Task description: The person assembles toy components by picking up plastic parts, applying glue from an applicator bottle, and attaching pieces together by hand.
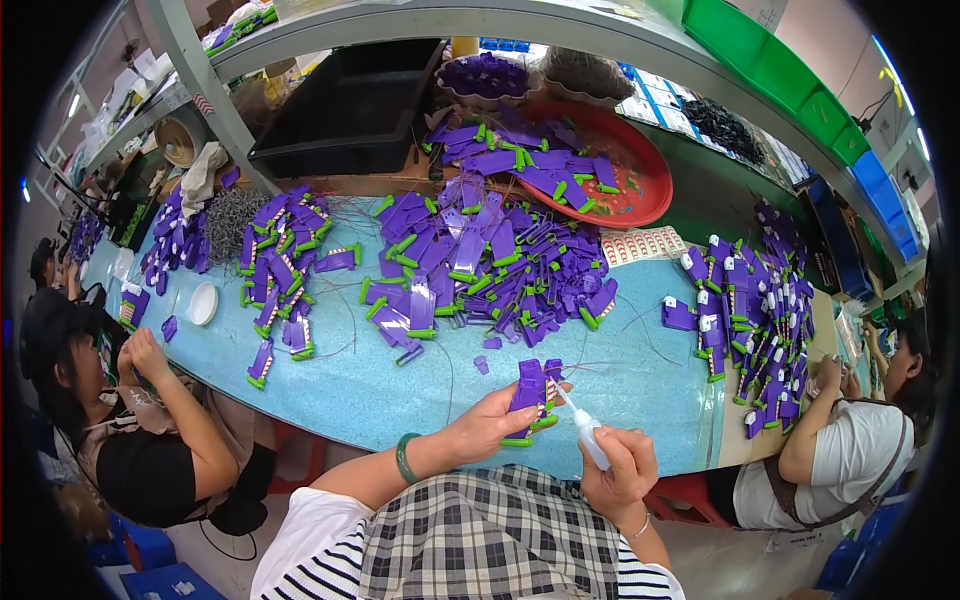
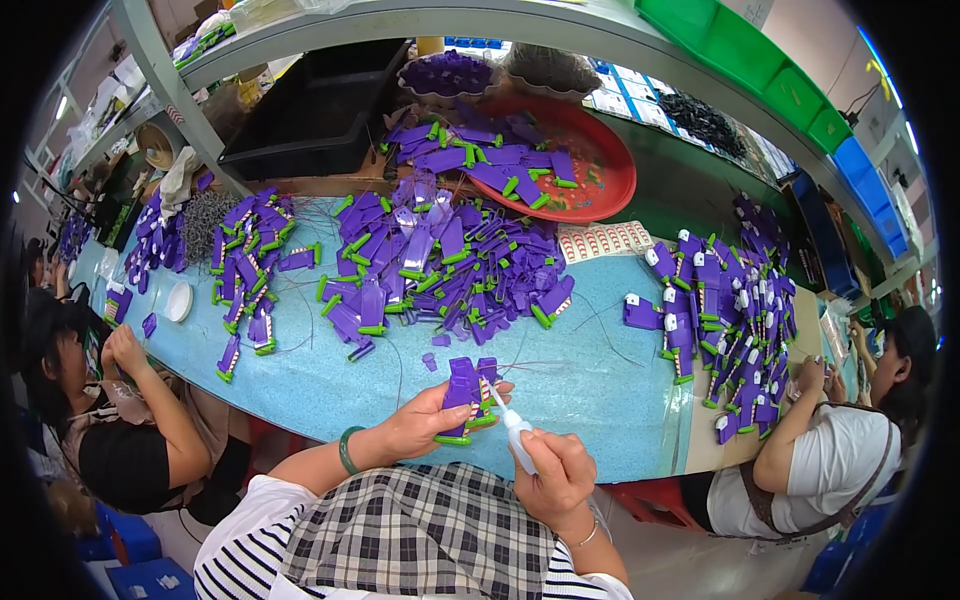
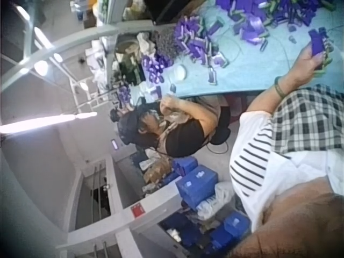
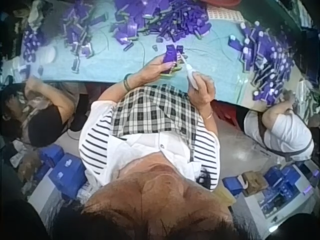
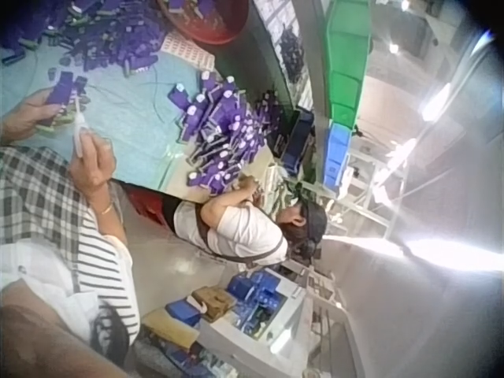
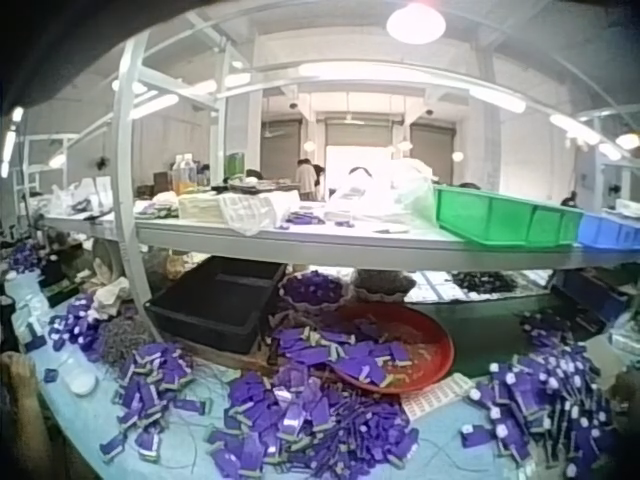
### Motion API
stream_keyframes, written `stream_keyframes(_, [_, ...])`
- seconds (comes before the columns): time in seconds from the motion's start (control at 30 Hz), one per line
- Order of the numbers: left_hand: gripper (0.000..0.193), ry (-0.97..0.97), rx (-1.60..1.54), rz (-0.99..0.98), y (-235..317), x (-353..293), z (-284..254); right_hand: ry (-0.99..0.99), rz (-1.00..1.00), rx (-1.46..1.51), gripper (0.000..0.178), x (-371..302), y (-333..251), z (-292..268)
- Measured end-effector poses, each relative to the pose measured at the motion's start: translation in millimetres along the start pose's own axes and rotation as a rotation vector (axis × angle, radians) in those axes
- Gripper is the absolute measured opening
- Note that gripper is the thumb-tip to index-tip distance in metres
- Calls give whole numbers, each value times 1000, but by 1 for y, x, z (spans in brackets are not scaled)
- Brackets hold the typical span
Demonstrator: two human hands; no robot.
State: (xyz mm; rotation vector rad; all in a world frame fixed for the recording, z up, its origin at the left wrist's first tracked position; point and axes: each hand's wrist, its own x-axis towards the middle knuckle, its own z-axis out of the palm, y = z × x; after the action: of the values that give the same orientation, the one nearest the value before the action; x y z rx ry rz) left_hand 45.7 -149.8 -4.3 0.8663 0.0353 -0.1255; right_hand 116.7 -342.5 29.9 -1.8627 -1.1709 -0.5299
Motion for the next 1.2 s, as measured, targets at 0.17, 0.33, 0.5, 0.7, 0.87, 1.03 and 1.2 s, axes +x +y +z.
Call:
stream_keyframes(0.17, [51,-31,171,19,-3,0,-5,-10,-1,-3,37,0,1,1])
stream_keyframes(0.33, [52,-35,262,-6,-1,0,-4,-14,-1,-21,37,-1,0,0])
stream_keyframes(0.5, [53,-27,295,22,-2,0,-4,-12,-4,-17,38,2,0,0])
stream_keyframes(0.7, [54,-33,288,-6,0,-1,-6,-30,-11,-35,38,2,1,-1])
stream_keyframes(0.87, [49,-69,-172,-40,1,0,-8,12,-7,-3,38,-1,-1,-2])
stream_keyframes(1.03, [48,-178,-171,-101,5,-1,-13,-23,-42,28,37,3,-1,0])
stream_keyframes(1.2, [49,-165,-128,-130,-1,-3,-15,-20,-42,23,36,4,-1,0])
